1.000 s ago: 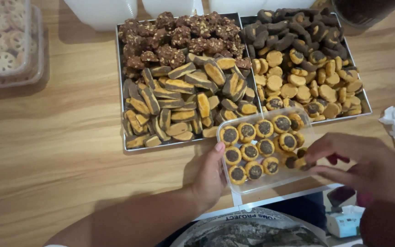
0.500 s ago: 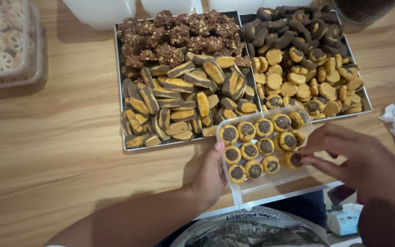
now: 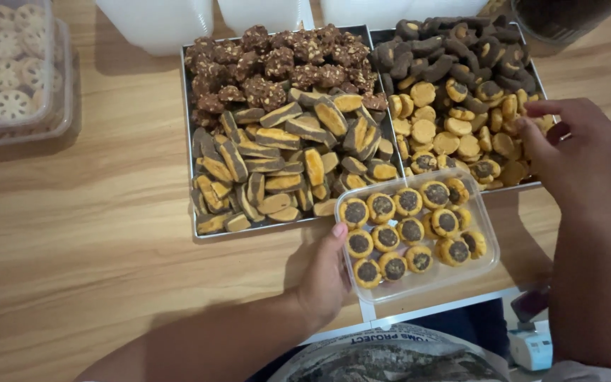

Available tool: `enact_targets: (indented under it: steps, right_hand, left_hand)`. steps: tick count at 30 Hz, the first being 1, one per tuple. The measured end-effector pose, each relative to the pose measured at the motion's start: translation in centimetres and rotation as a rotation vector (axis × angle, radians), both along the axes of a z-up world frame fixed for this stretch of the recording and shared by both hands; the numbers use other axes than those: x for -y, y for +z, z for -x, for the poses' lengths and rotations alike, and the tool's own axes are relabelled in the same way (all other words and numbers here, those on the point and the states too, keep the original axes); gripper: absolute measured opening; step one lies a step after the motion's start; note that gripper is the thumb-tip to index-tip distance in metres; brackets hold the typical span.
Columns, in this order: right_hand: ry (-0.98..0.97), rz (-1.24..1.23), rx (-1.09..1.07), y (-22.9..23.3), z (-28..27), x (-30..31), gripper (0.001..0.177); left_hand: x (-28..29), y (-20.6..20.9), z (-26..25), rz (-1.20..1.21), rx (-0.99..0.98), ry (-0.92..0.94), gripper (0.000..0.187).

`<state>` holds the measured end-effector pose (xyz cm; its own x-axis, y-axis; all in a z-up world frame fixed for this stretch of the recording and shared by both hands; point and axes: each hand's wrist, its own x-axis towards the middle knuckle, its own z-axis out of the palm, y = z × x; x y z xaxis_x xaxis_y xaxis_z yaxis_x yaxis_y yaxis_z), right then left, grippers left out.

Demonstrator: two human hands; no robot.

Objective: The person is manually picking up flower-shaped cookies from a large tray and arranging them into a plastic container for packaging.

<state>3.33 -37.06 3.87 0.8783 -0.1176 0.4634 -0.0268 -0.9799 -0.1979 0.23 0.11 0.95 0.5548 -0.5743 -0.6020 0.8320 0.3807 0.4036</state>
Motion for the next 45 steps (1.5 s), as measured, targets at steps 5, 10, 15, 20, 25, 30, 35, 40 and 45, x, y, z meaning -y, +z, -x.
enact_targets:
  steps: [5,10,15,20,25,30,35,40,45]
  right_hand:
    - [0.038,-0.023,0.019,-0.4,-1.7,-0.2,0.020]
    - [0.003,0.029,0.018,-0.5,-2.2,-0.4,0.026]
    - [0.038,0.050,0.049,-1.2,-2.1,0.7,0.015]
    - [0.064,0.085,0.065,-0.6,-2.0,0.0,0.014]
    - [0.097,0.041,0.079,-0.6,-2.1,-0.4,0.018]
    - [0.099,0.118,0.096,-1.3,-2.1,0.5,0.015]
    - [0.087,0.165,0.101,-1.2,-2.0,0.5,0.016]
    - [0.046,0.165,0.050,-0.3,-2.0,0.0,0.024]
    - [0.107,-0.243,0.035,5.0,-1.3,-5.9,0.018]
  left_hand:
    - [0.0,-0.3,0.1,0.025,0.035,-0.013,0.065]
    - [0.3,-1.4,0.2,0.051,0.019,0.030,0.065]
    - [0.1,-0.8,0.2,0.057,0.044,0.005,0.067]
    - [0.2,-0.6,0.2,0.021,0.006,0.020,0.065]
    - [0.3,-1.2,0.2,0.093,0.009,0.042,0.065]
    - [-0.1,-0.2,0.0,0.051,0.042,-0.009,0.066]
    - [0.1,-0.8,0.1,0.059,-0.006,0.020,0.066]
    - [0.1,-0.7,0.2,0.067,0.034,0.014,0.066]
    - [0.1,-0.8,0.2,0.002,0.030,0.009,0.064]
